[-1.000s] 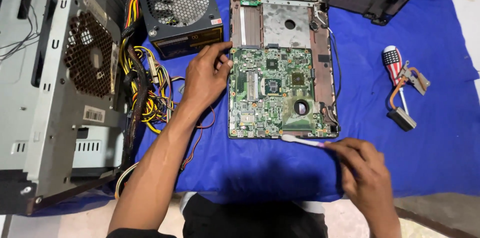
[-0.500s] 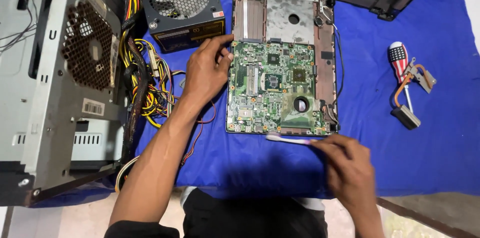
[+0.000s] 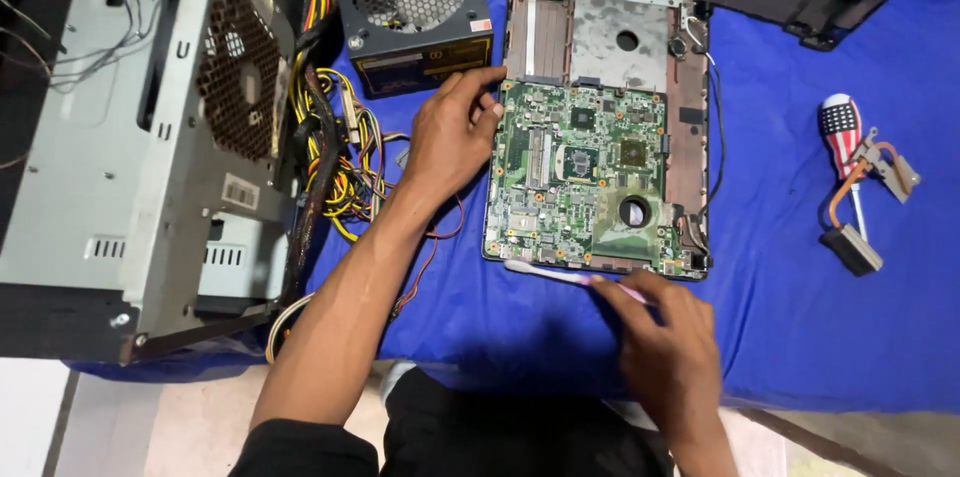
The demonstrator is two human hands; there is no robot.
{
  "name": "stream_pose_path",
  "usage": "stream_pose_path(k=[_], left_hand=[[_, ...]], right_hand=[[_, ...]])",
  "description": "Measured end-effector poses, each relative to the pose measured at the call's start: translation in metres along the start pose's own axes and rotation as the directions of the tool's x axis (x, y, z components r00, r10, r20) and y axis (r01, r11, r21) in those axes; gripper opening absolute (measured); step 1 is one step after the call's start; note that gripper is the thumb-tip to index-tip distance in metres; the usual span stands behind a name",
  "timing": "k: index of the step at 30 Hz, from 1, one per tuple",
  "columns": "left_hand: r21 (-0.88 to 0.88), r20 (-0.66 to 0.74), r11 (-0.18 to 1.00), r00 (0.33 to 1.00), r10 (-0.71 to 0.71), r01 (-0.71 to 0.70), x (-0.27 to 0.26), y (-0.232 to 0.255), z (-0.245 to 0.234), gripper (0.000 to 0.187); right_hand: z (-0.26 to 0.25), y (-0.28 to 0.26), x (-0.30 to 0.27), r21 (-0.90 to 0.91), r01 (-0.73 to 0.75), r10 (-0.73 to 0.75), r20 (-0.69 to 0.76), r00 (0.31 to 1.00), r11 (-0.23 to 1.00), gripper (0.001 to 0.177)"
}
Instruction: The person cleans a computer motherboard placed on a blue cloth using a toothbrush. They scrub various areas of the board, including around chips and connectors, while other computer components like a power supply and case are visible nearby.
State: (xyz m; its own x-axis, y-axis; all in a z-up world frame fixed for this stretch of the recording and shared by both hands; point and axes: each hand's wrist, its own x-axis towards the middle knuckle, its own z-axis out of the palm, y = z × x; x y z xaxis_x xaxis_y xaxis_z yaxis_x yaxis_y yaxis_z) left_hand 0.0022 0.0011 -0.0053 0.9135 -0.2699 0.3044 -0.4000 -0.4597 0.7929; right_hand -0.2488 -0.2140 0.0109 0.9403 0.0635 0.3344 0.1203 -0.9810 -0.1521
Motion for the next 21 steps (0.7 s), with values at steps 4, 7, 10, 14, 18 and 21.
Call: stream_pose_path(k=[4,7,10,14,18,21], left_hand=[[-0.015,0.024,1.000,1.000,-0.020,0.021,0.000,0.000,0.000,0.040],[0.008,0.029,1.000,1.000,-0.009,0.009,0.000,-0.001,0.000,0.039],[0.020,0.033,1.000,0.999,0.020,-0.021,0.000,-0.001,-0.002,0.039],[0.018,0.031,0.999,0.998,0.049,-0.049,0.001,0.000,-0.001,0.038],[0.018,0.072,1.000,0.997,-0.017,0.016,0.000,0.003,-0.002,0.041],[0.029,0.065,0.999,0.998,-0.018,0.016,0.000,0.009,-0.006,0.040]], right_hand=[[-0.007,0.002,-0.001,0.081,-0.019,0.025,-0.071,0.997,0.997,0.049],[0.001,-0.007,0.006,0.075,0.049,-0.044,-0.062,0.997,0.996,0.056],[-0.014,-0.002,0.010,0.132,0.063,-0.053,-0.075,0.996,0.989,0.061],[-0.044,0.048,-0.022,0.169,-0.077,0.075,0.020,0.997,0.983,0.065],[-0.054,0.066,-0.043,0.077,-0.278,0.279,0.001,0.960,0.957,0.045],[-0.048,0.077,-0.051,0.079,-0.289,0.289,0.004,0.957,0.954,0.035]])
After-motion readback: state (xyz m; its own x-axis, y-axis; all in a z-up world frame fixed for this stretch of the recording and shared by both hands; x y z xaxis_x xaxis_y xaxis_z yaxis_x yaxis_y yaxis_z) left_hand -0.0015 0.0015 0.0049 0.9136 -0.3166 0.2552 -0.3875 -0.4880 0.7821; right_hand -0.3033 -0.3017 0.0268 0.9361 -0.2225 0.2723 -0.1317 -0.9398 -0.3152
